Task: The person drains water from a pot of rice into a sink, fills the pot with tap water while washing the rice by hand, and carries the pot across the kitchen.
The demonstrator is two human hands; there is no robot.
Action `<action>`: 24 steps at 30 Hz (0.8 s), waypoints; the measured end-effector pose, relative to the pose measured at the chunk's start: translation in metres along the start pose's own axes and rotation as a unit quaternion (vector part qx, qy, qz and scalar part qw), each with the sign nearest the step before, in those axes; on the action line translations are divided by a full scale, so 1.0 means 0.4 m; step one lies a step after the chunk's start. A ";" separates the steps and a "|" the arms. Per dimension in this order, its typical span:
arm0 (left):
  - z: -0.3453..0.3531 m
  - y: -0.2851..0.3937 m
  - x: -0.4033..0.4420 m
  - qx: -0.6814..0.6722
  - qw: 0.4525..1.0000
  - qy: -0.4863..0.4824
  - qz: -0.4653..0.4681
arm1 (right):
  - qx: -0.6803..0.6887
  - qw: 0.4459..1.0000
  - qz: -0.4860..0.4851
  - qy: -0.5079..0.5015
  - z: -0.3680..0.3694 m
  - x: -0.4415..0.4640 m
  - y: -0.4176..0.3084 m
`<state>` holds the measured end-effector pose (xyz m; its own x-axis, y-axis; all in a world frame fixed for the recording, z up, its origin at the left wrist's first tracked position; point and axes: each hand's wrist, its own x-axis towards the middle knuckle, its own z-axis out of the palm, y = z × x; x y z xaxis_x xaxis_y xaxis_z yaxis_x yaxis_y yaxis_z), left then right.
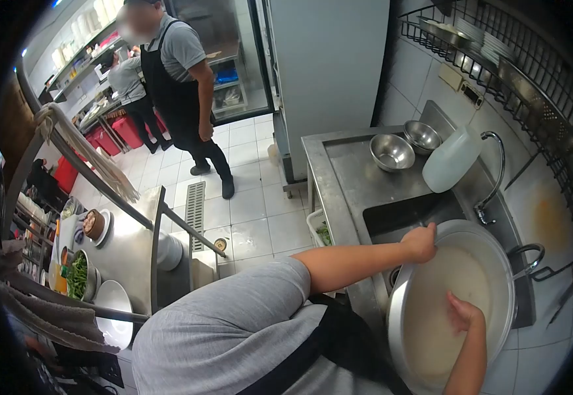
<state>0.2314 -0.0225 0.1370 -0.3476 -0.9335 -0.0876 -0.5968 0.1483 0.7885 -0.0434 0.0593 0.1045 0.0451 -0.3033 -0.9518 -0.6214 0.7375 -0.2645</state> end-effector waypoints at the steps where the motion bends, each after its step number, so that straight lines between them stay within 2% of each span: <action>1: -0.003 0.002 -0.003 0.001 1.000 0.000 0.001 | 0.002 1.000 -0.002 -0.006 0.010 -0.013 -0.011; 17: 0.024 -0.016 0.017 -0.001 1.000 0.025 0.002 | -0.001 1.000 -0.018 -0.020 0.016 -0.010 -0.015; 20: -0.006 0.010 -0.009 0.010 1.000 0.001 -0.010 | -0.002 1.000 0.005 0.010 0.016 -0.016 -0.014; 24: 0.002 0.001 -0.002 0.008 1.000 0.010 -0.004 | 0.017 1.000 -0.011 0.024 0.032 -0.029 -0.024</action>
<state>0.2309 -0.0213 0.1371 -0.3291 -0.9408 -0.0811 -0.6103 0.1464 0.7786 -0.0279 0.0634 0.1164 0.0202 -0.3467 -0.9378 -0.5931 0.7509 -0.2904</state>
